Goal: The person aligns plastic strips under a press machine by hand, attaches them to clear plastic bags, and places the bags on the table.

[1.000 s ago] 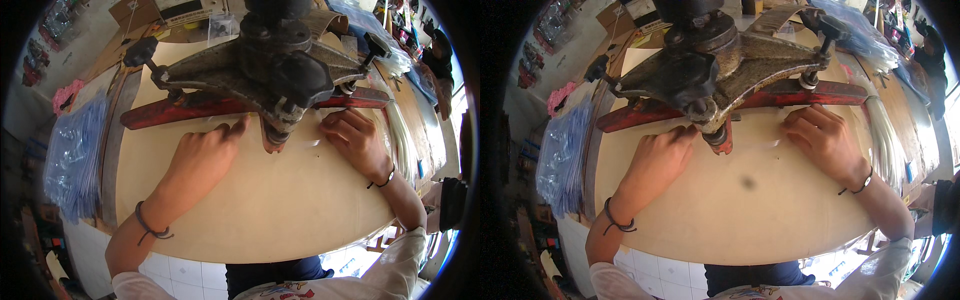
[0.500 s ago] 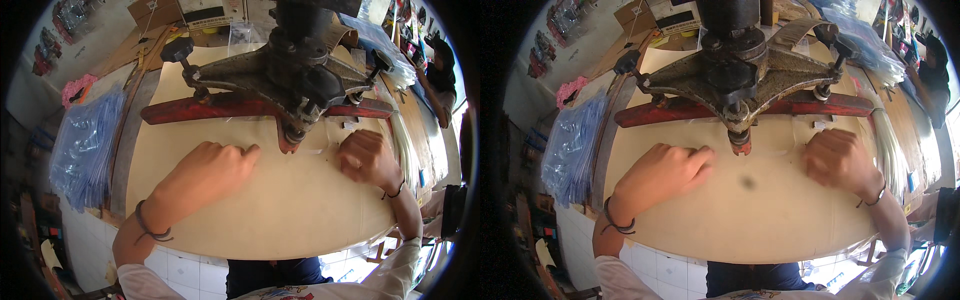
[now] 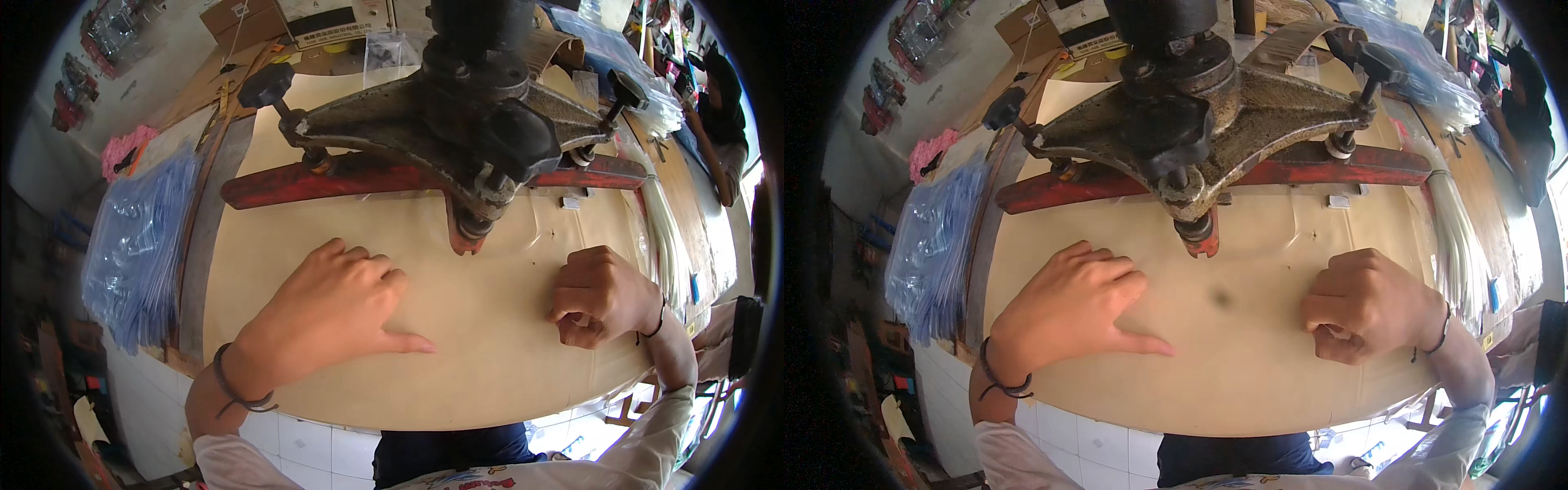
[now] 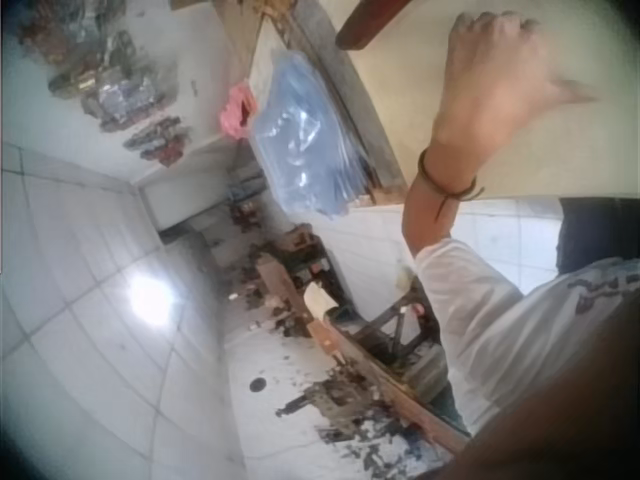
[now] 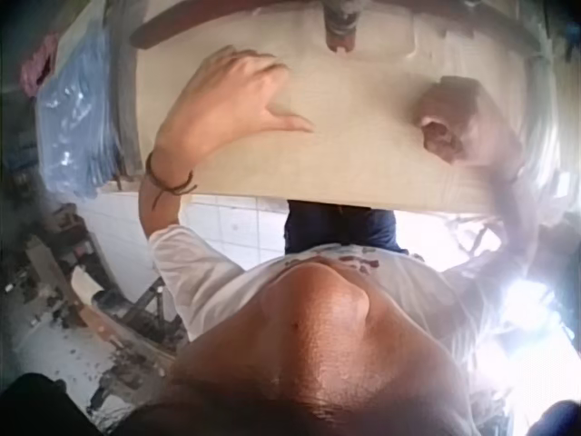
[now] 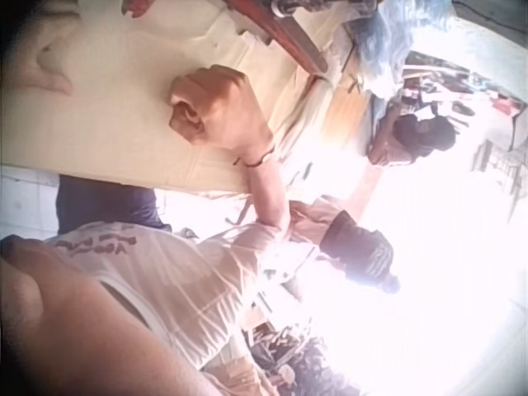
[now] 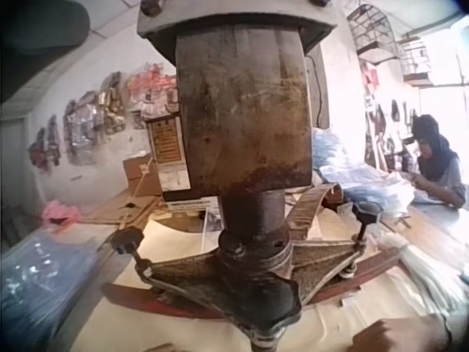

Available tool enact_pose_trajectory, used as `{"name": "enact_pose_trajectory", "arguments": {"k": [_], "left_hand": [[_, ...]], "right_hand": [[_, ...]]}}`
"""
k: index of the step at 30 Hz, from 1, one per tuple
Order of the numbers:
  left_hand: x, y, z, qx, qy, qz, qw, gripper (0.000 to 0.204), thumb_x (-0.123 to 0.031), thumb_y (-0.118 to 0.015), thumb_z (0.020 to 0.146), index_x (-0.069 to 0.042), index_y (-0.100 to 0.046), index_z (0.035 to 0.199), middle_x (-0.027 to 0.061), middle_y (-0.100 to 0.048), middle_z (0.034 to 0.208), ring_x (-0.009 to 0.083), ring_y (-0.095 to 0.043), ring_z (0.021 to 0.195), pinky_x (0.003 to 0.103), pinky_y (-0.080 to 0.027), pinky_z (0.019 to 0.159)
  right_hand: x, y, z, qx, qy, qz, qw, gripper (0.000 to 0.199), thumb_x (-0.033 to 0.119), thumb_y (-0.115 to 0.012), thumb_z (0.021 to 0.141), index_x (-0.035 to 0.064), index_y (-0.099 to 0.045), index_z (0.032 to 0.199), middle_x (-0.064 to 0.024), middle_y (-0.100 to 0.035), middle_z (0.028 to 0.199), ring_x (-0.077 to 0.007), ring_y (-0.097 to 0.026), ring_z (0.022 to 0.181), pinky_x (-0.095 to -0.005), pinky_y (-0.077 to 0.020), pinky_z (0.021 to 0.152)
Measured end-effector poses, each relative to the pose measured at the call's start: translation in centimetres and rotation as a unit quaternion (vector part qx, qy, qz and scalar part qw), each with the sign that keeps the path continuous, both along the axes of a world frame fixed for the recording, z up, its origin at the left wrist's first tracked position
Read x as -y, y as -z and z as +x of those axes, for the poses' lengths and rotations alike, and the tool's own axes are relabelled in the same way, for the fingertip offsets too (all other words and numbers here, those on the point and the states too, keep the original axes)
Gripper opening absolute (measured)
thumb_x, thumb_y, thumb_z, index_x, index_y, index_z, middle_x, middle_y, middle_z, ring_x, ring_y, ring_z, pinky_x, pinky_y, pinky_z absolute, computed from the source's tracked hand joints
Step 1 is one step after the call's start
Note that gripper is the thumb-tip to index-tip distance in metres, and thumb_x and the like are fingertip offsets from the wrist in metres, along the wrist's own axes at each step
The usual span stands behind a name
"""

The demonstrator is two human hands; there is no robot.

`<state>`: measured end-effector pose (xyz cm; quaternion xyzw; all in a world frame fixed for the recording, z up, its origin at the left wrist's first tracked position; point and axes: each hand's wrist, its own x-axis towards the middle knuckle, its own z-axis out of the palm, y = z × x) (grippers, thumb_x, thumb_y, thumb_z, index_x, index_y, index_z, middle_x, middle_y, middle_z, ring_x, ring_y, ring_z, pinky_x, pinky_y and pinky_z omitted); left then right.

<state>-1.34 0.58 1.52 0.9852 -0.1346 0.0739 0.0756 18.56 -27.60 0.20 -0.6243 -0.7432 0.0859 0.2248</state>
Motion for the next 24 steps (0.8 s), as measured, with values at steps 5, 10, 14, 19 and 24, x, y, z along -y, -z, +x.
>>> {"name": "enact_pose_trajectory", "arguments": {"k": [5, 10, 14, 19, 24], "left_hand": [[-0.5, -1.4, 0.1, -0.161, -0.033, -0.005, 0.986, 0.068, -0.066, -0.077, 0.075, -0.004, -0.053, 0.063, 0.0109, -0.057, 0.065, 0.033, -0.062, 0.065, 0.042, -0.05, 0.07], [-0.9, -1.6, 0.7, -0.207, -0.026, -0.01, 0.978, 0.07, -0.068, -0.079, 0.07, -0.003, -0.052, 0.062, 0.0126, -0.057, 0.064, 0.0341, -0.061, 0.064, 0.042, -0.05, 0.065], [-1.0, -1.5, 0.9, -0.201, -0.009, -0.007, 0.98, 0.07, -0.065, -0.08, 0.069, -0.001, -0.056, 0.062, 0.0153, -0.06, 0.063, 0.0363, -0.063, 0.065, 0.042, -0.053, 0.071], [-1.6, -0.5, 1.3, -0.164, 0.021, 0.001, 0.986, 0.072, -0.068, -0.084, 0.064, -0.005, -0.049, 0.057, 0.0104, -0.054, 0.055, 0.0349, -0.057, 0.057, 0.039, -0.048, 0.067], [-1.7, -0.3, 1.5, -0.162, 0.021, 0.002, 0.987, 0.073, -0.069, -0.084, 0.062, -0.006, -0.047, 0.054, 0.0091, -0.051, 0.051, 0.0339, -0.054, 0.053, 0.038, -0.047, 0.067]], "right_hand": [[0.0, -0.2, -0.1, 0.005, -0.004, -0.009, 1.0, 0.016, 0.004, -0.07, 0.06, 0.0121, -0.062, 0.071, 0.0019, -0.057, 0.063, -0.0224, -0.056, 0.055, -0.0368, -0.0427, 0.052], [-0.3, -0.7, -0.2, -0.006, -0.006, -0.011, 1.0, 0.014, 0.006, -0.07, 0.066, 0.0109, -0.057, 0.071, -0.0018, -0.054, 0.064, -0.0249, -0.056, 0.057, -0.0383, -0.0444, 0.052], [-0.1, -0.8, -0.1, 0.005, -0.008, -0.016, 1.0, 0.015, 0.006, -0.07, 0.066, 0.011, -0.057, 0.072, -0.0019, -0.053, 0.063, -0.0255, -0.056, 0.058, -0.0389, -0.0443, 0.052], [-0.1, -0.3, 0.0, -0.008, -0.004, -0.009, 1.0, 0.015, 0.006, -0.071, 0.066, 0.0111, -0.058, 0.073, -0.0019, -0.053, 0.063, -0.026, -0.056, 0.058, -0.0394, -0.0443, 0.052], [0.0, 0.0, 0.2, -0.03, 0.011, -0.008, 0.999, 0.014, 0.006, -0.071, 0.066, 0.0111, -0.06, 0.074, -0.0014, -0.055, 0.063, -0.0261, -0.057, 0.058, -0.0394, -0.0442, 0.052]]}}
